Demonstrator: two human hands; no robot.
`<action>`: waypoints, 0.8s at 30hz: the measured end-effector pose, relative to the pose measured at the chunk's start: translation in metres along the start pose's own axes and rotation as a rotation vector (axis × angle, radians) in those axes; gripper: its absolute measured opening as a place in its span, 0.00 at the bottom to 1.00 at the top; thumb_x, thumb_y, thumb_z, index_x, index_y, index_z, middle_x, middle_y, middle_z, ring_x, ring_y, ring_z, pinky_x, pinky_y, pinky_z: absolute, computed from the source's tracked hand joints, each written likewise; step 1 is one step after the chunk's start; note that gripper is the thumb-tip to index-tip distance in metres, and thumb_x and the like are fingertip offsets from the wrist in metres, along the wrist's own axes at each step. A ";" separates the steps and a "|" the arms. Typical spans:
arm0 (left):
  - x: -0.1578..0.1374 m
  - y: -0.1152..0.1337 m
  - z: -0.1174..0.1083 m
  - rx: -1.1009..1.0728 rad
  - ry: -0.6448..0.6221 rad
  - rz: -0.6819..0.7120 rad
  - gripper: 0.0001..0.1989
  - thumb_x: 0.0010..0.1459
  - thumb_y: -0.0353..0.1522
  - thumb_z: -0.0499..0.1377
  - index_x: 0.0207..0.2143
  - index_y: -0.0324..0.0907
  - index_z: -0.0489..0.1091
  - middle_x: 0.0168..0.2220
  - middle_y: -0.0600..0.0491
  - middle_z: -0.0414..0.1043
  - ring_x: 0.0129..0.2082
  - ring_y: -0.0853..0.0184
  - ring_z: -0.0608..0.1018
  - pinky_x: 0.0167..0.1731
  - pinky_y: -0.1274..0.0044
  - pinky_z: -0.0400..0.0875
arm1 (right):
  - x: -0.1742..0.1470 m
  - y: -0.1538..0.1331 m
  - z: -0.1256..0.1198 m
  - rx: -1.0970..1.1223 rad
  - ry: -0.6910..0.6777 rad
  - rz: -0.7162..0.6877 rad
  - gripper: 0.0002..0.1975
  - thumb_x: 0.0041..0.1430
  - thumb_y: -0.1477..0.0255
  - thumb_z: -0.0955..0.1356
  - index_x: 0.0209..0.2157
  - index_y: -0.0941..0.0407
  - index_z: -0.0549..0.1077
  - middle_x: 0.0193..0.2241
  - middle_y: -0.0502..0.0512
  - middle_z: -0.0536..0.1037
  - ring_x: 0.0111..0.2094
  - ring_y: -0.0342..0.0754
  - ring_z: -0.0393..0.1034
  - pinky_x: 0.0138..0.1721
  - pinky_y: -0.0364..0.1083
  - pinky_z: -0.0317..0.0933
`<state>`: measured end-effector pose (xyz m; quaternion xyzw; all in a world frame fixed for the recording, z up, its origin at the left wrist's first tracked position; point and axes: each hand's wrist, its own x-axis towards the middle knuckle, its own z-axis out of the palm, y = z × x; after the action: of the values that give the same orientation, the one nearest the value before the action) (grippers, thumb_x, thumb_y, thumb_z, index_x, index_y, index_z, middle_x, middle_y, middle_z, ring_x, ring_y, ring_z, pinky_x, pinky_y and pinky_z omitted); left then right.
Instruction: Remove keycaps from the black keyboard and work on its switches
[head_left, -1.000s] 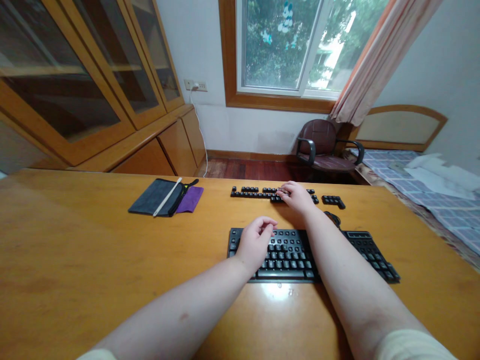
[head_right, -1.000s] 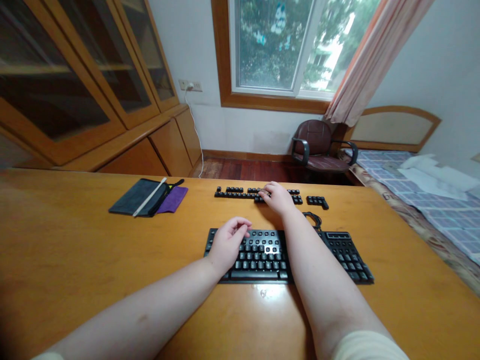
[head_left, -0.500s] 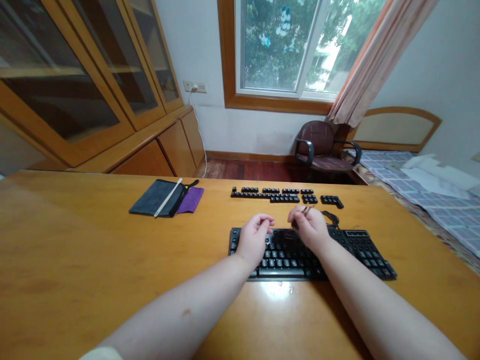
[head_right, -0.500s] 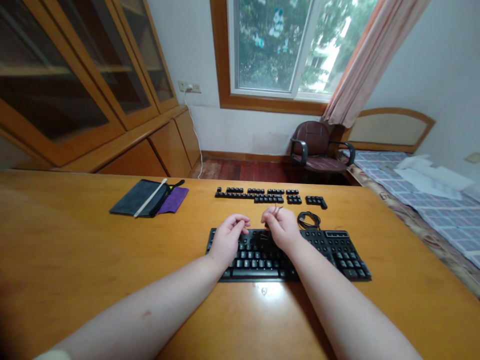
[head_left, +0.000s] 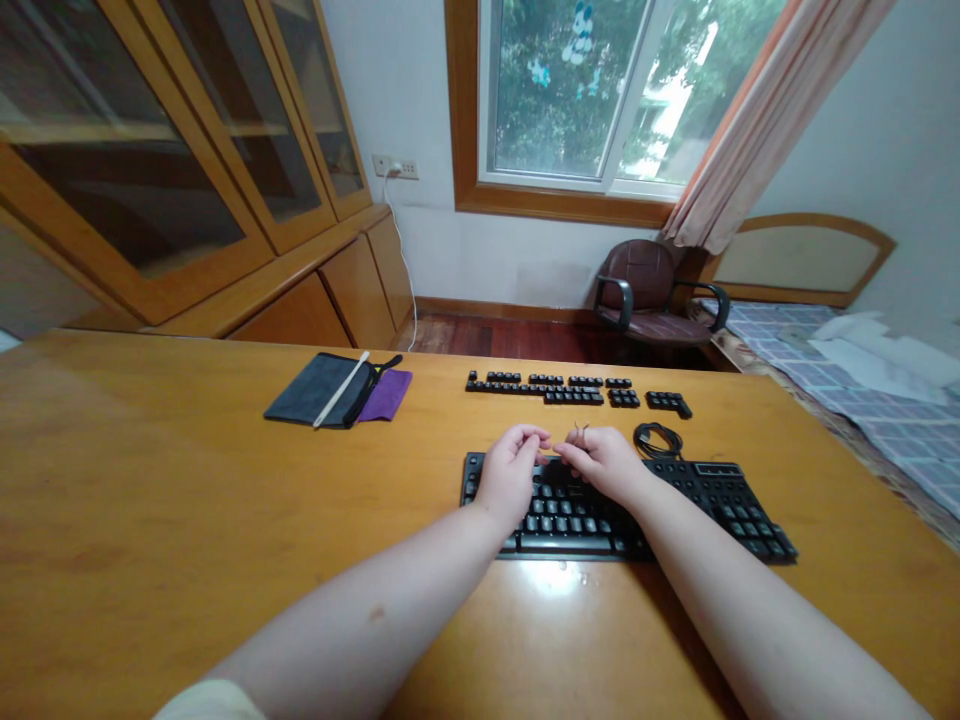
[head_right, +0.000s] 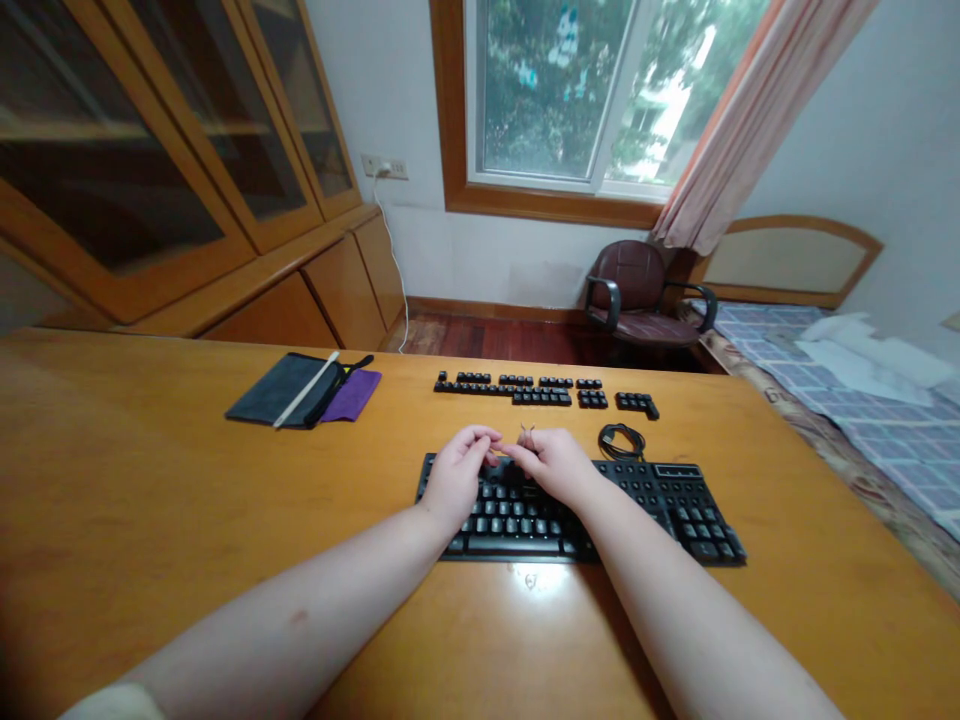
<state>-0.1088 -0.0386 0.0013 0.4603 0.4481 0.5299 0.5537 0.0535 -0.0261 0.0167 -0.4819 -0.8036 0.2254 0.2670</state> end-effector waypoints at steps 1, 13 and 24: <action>0.000 -0.001 0.000 0.000 0.001 -0.001 0.08 0.55 0.32 0.52 0.32 0.39 0.69 0.29 0.53 0.72 0.27 0.71 0.73 0.33 0.78 0.68 | -0.002 0.001 0.001 -0.019 -0.013 -0.014 0.20 0.60 0.61 0.63 0.18 0.56 0.69 0.14 0.48 0.70 0.17 0.41 0.64 0.23 0.41 0.57; -0.004 -0.002 -0.001 0.232 -0.091 0.067 0.09 0.57 0.31 0.50 0.34 0.41 0.69 0.33 0.51 0.73 0.32 0.67 0.75 0.36 0.75 0.69 | -0.010 0.006 0.010 -0.184 -0.092 -0.454 0.19 0.58 0.60 0.64 0.19 0.55 0.68 0.17 0.51 0.71 0.21 0.43 0.64 0.26 0.42 0.56; -0.017 0.001 -0.002 1.005 -0.276 0.328 0.17 0.57 0.28 0.47 0.46 0.41 0.70 0.49 0.43 0.71 0.49 0.55 0.71 0.52 0.61 0.60 | -0.011 0.006 0.009 -0.095 -0.110 -0.482 0.13 0.56 0.71 0.62 0.17 0.54 0.62 0.16 0.49 0.67 0.21 0.43 0.61 0.27 0.43 0.55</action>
<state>-0.1114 -0.0557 0.0020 0.7973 0.4915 0.2648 0.2293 0.0557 -0.0342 0.0037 -0.2752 -0.9184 0.1430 0.2457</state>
